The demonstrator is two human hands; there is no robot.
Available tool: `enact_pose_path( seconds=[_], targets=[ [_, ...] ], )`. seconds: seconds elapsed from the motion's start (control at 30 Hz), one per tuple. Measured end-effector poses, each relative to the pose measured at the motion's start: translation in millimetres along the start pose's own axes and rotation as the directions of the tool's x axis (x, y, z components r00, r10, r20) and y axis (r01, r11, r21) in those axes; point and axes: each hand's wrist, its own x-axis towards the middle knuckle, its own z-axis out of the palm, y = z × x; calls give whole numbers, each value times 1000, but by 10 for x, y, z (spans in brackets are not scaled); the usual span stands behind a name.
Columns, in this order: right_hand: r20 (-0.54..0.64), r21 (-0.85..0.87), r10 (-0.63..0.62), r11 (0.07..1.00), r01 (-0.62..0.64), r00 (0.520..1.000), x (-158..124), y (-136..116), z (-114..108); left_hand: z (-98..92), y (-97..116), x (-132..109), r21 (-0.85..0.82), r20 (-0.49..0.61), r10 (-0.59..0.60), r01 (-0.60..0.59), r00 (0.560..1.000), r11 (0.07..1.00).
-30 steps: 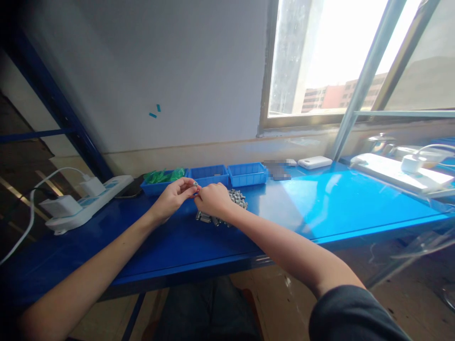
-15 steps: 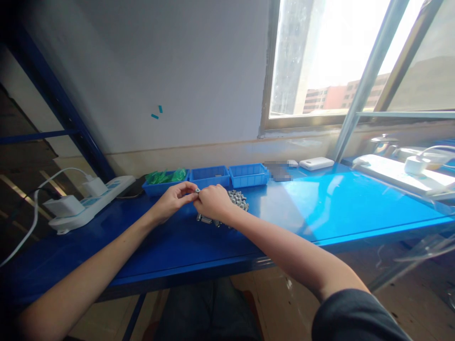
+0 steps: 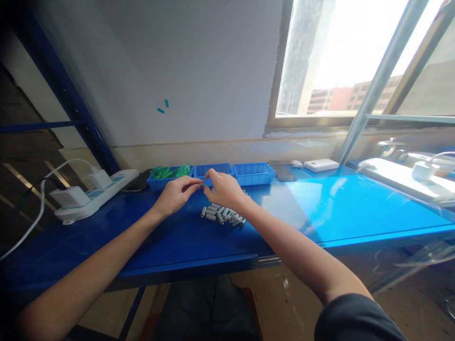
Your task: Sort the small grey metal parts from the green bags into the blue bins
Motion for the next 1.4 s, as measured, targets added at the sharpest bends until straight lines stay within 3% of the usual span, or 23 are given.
enact_pose_path(
  seconds=[0.13,0.3,0.4,0.5,0.63,0.87,1.03,1.27,1.4],
  targets=[
    [-22,62,-143,988,144,990,-24,-17,103,-1,-55,17,-301,2,-202,193,979,934],
    [-146,120,-145,979,163,979,-7,9,201,0,-37,31,-486,19,-264,239,964,840],
    [-196,134,-131,978,159,972,5,24,212,-10,-38,29,-402,6,-225,208,974,892],
    [-196,135,-118,980,146,974,11,25,228,-22,-31,13,-162,4,-144,143,990,976],
    [-199,154,-121,976,153,972,14,23,258,-26,1,-10,41,10,-83,83,996,996],
    [-213,173,-148,967,187,966,2,20,268,31,-76,5,-215,-46,-168,155,985,964],
    [-220,131,-211,961,244,952,-2,11,230,51,-81,2,-407,-21,-223,195,975,892],
    [-182,122,-273,947,297,945,-34,-9,174,15,36,-3,-432,-31,-258,220,966,875],
    [-215,149,-341,915,376,915,-21,-80,34,-20,29,22,-451,-46,-309,256,950,855]
  ],
)
